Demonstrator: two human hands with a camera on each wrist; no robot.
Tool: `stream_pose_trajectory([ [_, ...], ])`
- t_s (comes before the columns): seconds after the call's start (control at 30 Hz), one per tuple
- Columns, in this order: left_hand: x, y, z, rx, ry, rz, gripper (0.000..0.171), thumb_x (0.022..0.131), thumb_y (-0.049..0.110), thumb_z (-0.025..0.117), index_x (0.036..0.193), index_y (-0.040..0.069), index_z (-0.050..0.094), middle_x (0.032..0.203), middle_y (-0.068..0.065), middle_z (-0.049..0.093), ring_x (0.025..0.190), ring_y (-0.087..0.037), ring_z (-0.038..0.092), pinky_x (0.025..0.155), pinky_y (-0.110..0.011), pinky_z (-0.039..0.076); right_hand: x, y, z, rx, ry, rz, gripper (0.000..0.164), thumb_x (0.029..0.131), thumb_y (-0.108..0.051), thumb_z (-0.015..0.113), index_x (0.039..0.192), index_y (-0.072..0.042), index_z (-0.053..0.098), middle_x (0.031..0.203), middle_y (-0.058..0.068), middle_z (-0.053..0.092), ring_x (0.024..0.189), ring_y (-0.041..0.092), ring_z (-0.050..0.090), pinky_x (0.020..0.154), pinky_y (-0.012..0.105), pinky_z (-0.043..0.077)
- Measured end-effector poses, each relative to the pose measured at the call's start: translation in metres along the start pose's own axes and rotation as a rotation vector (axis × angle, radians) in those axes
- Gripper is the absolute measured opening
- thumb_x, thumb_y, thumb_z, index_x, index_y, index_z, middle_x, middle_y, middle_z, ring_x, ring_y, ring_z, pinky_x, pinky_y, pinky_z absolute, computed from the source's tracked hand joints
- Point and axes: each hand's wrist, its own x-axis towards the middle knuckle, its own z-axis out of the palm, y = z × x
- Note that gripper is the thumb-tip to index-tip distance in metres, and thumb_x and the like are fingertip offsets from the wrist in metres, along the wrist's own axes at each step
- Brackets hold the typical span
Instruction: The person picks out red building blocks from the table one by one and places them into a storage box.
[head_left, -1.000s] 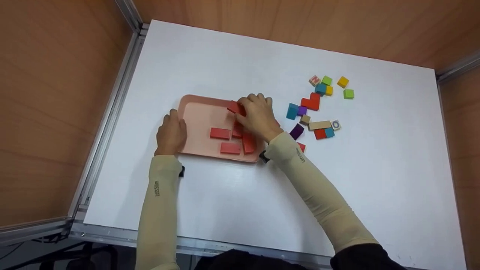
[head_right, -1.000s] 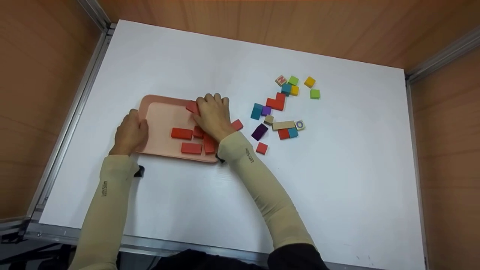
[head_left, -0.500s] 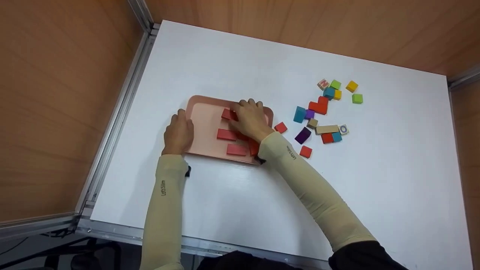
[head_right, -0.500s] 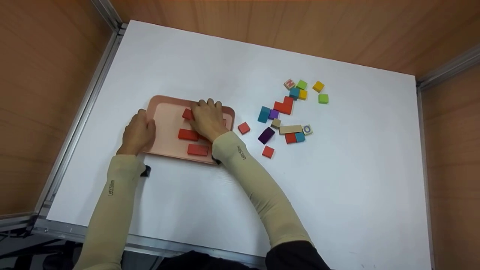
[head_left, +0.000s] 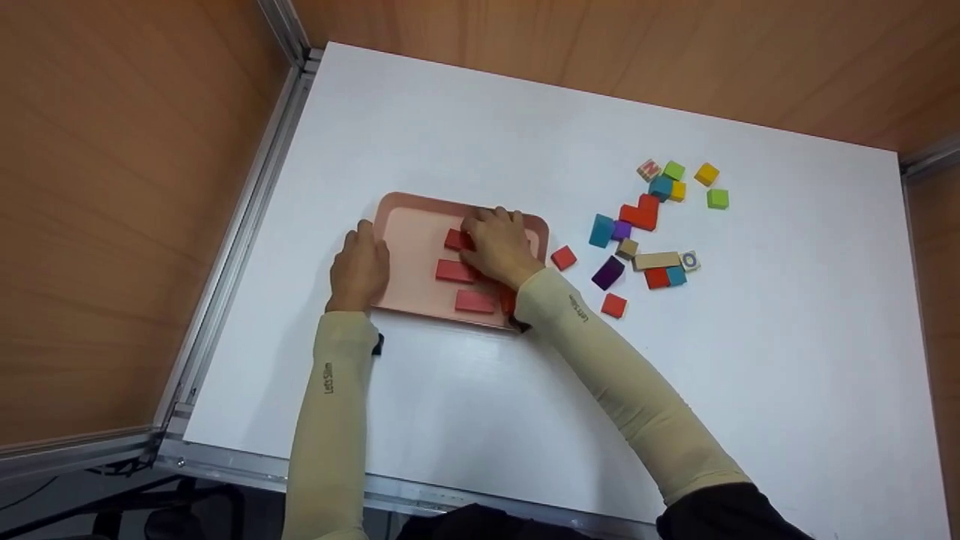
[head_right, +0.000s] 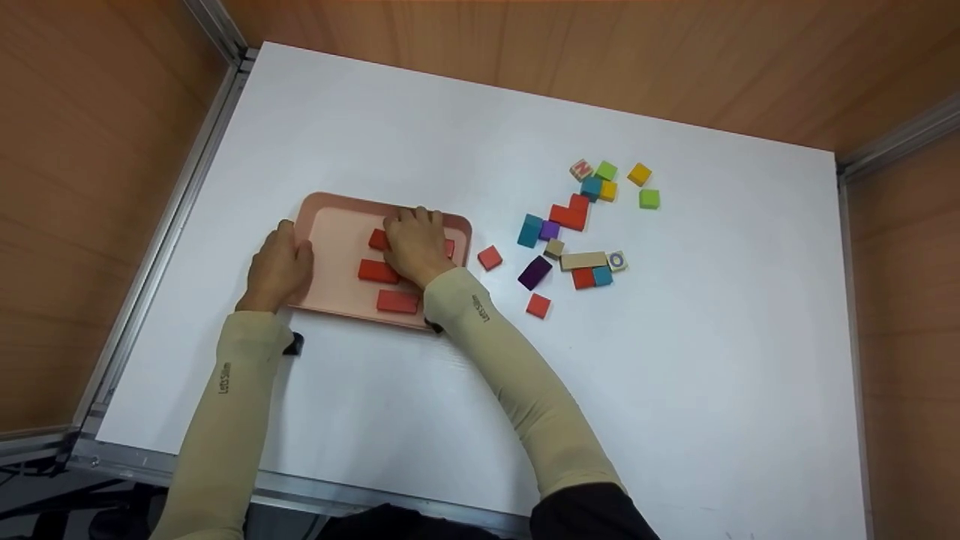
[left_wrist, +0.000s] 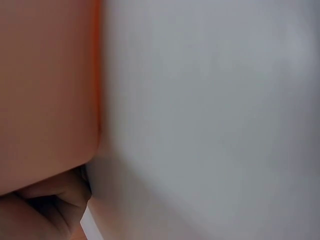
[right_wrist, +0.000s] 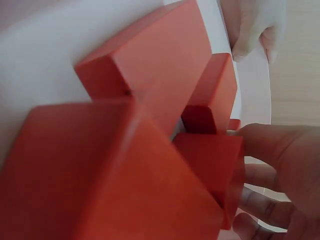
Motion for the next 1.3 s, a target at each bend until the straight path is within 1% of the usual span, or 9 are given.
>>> stream_pose_trajectory([
  [0.17, 0.001, 0.0, 0.0, 0.013, 0.007, 0.022, 0.034, 0.108, 0.023, 0.04, 0.135, 0.002, 0.04, 0.109, -0.017, 0.05, 0.09, -0.034, 0.058, 0.079, -0.051, 0.047, -0.004, 0.004, -0.009, 0.013, 0.03, 0.008, 0.038, 0.096, -0.037, 0.067, 0.125, -0.013, 0.066, 0.12, 0.008, 0.065, 0.105, 0.028, 0.051, 0.091, 0.047, 0.037],
  [0.33, 0.0, -0.003, 0.0, 0.028, 0.02, 0.045, 0.034, 0.108, 0.022, 0.04, 0.134, 0.001, 0.04, 0.109, -0.02, 0.051, 0.089, -0.04, 0.059, 0.076, -0.054, 0.047, -0.01, 0.013, -0.022, 0.019, 0.098, 0.01, 0.036, 0.098, -0.035, 0.063, 0.127, -0.014, 0.065, 0.115, 0.007, 0.065, 0.105, 0.027, 0.053, 0.092, 0.046, 0.037],
  [0.47, -0.001, -0.003, 0.002, 0.022, 0.002, 0.032, 0.036, 0.108, 0.022, 0.038, 0.136, 0.0, 0.039, 0.111, -0.02, 0.051, 0.092, -0.04, 0.059, 0.079, -0.055, 0.047, -0.017, 0.031, -0.031, 0.057, 0.168, 0.018, 0.033, 0.097, -0.032, 0.066, 0.124, -0.012, 0.066, 0.114, 0.006, 0.066, 0.103, 0.026, 0.052, 0.092, 0.045, 0.036],
  [0.6, -0.001, -0.003, 0.001, 0.015, 0.002, 0.029, 0.036, 0.108, 0.022, 0.038, 0.137, 0.0, 0.039, 0.112, -0.02, 0.051, 0.093, -0.04, 0.059, 0.081, -0.055, 0.047, -0.027, 0.057, -0.04, 0.097, 0.231, 0.046, 0.032, 0.097, -0.031, 0.068, 0.122, -0.011, 0.068, 0.113, 0.006, 0.065, 0.103, 0.026, 0.052, 0.093, 0.045, 0.034],
  [0.8, 0.0, -0.002, -0.001, 0.03, 0.02, 0.064, 0.03, 0.107, 0.021, 0.039, 0.129, 0.0, 0.041, 0.106, -0.02, 0.05, 0.086, -0.04, 0.057, 0.074, -0.055, 0.046, -0.046, 0.104, -0.055, 0.084, 0.261, 0.154, 0.032, 0.097, -0.03, 0.067, 0.123, -0.01, 0.066, 0.113, 0.008, 0.064, 0.105, 0.028, 0.052, 0.094, 0.048, 0.033],
  [1.0, 0.002, -0.002, -0.002, 0.042, 0.015, 0.068, 0.032, 0.108, 0.021, 0.038, 0.13, -0.001, 0.04, 0.106, -0.021, 0.05, 0.087, -0.041, 0.057, 0.074, -0.055, 0.046, -0.068, 0.151, -0.07, 0.125, 0.232, 0.312, 0.037, 0.099, -0.032, 0.065, 0.13, -0.01, 0.063, 0.123, 0.009, 0.062, 0.115, 0.03, 0.05, 0.093, 0.048, 0.03],
  [1.13, 0.002, -0.004, -0.004, 0.04, 0.016, 0.062, 0.032, 0.108, 0.021, 0.038, 0.13, -0.001, 0.04, 0.107, -0.021, 0.05, 0.089, -0.041, 0.057, 0.076, -0.055, 0.046, -0.076, 0.173, -0.076, 0.167, 0.181, 0.432, 0.042, 0.101, -0.035, 0.061, 0.137, -0.012, 0.058, 0.132, 0.009, 0.057, 0.123, 0.03, 0.044, 0.097, 0.049, 0.027],
  [1.2, 0.002, -0.005, -0.005, 0.044, 0.021, 0.066, 0.031, 0.108, 0.021, 0.037, 0.129, -0.001, 0.04, 0.107, -0.021, 0.049, 0.088, -0.041, 0.057, 0.076, -0.055, 0.046, -0.079, 0.181, -0.078, 0.162, 0.18, 0.46, 0.042, 0.101, -0.034, 0.06, 0.137, -0.012, 0.057, 0.134, 0.01, 0.056, 0.125, 0.03, 0.043, 0.098, 0.05, 0.027],
  [1.3, 0.001, -0.007, -0.007, 0.051, 0.03, 0.071, 0.029, 0.108, 0.021, 0.037, 0.127, -0.001, 0.04, 0.105, -0.021, 0.049, 0.088, -0.041, 0.057, 0.075, -0.055, 0.046, -0.08, 0.188, -0.078, 0.143, 0.198, 0.464, 0.04, 0.101, -0.031, 0.061, 0.135, -0.01, 0.059, 0.133, 0.013, 0.056, 0.125, 0.032, 0.042, 0.096, 0.052, 0.027],
])
